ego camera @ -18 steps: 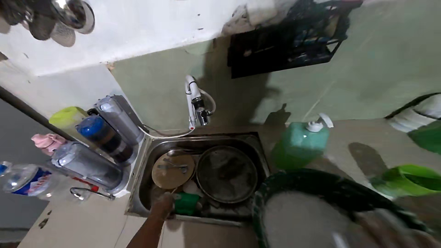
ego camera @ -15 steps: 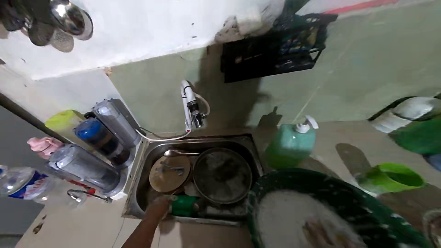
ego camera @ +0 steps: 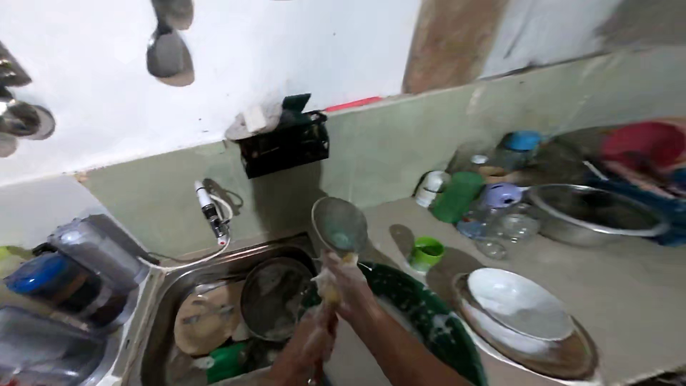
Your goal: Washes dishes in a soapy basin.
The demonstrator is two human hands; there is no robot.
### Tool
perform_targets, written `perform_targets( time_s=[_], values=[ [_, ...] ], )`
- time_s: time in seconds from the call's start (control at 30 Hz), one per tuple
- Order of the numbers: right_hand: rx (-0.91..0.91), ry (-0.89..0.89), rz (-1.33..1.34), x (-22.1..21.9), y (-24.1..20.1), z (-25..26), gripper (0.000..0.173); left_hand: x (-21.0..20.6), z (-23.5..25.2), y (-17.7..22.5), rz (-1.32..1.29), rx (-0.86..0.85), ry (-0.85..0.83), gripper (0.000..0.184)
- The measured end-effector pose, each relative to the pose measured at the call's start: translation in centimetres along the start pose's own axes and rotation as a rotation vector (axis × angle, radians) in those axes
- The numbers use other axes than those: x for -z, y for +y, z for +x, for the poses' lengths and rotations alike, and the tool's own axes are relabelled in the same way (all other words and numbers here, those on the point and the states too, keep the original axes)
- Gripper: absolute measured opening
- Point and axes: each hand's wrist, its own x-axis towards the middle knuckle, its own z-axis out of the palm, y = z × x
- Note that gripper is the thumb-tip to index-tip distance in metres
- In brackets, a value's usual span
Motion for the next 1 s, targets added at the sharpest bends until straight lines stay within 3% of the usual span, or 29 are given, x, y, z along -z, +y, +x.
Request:
perform_targets(
  time_s=[0.07, 0.13, 0.27, 0.33, 0.4, 0.47, 0.5, 0.53, 0.57, 0.63, 0.73, 0.77, 0.9, 0.93, 1.0],
  values=[
    [0.098, 0.088, -0.042, 1.5, -2.2, 1.2, 0.025, -1.7, -0.3, 0.1, -0.014, -0.011, -0.025, 0.045],
    [0.116, 0.129, -0.144, 2.6, -2.9, 1.2, 0.031, -3.6, 0.1, -0.5, -0.102, -0.004, 0.070, 0.044],
    [0.012, 0.055, -0.654, 2.4, -1.6, -1.8, 0.042, -6.7, 1.6, -0.6, -0.458, -0.076, 0.209, 0.037],
    [0.052, 0.015, -0.860, 3.9, -1.7, -2.4, 0.047, -6.7, 2.0, -0.9, -0.279, -0.159, 0.296, 0.044],
    [0.123, -0.067, -1.175, 6.7, -1.9, -2.7, 0.047, -3.9, 1.9, -1.7, 0.260, -0.255, 0.476, 0.039],
    [0.206, -0.128, -1.395, 8.2, -3.1, -3.5, 0.047, 0.0, 2.3, -2.7, 0.657, -0.117, 0.634, 0.065],
    [0.367, -0.093, -1.398, 8.6, -3.1, -4.0, 0.045, 1.6, 2.5, -3.3, 0.669, 0.022, 0.622, 0.074],
    [0.518, -0.033, -1.353, 8.5, -2.7, -4.5, 0.043, 2.3, 2.5, -4.4, 0.595, 0.133, 0.583, 0.070],
    [0.536, 0.013, -1.267, 8.3, -2.3, -5.1, 0.043, 2.5, 2.4, -5.8, 0.459, 0.181, 0.547, 0.055],
    [0.424, -0.008, -1.261, 9.9, -0.1, -5.5, 0.046, 1.5, 2.2, -7.0, 0.249, 0.247, 0.523, 0.032],
    [-0.099, -0.282, -1.597, 14.7, 1.9, -4.1, 0.052, 0.5, 2.1, -6.4, 0.194, 0.297, 0.531, 0.031],
    [-0.143, -0.278, -1.634, 14.8, 1.8, -3.8, 0.052, 0.5, 2.1, -6.2, 0.193, 0.296, 0.540, 0.031],
    [0.266, -0.077, -1.381, 13.0, 1.0, -4.8, 0.047, 0.7, 1.9, -7.4, 0.103, 0.253, 0.591, 0.030],
    [0.283, -0.068, -1.362, 13.5, 1.6, -4.8, 0.046, 0.7, 2.0, -7.6, 0.081, 0.242, 0.599, 0.030],
    [0.015, -0.219, -1.546, 15.5, 2.1, -4.0, 0.051, 0.6, 2.2, -7.3, 0.111, 0.230, 0.590, 0.032]
  ],
)
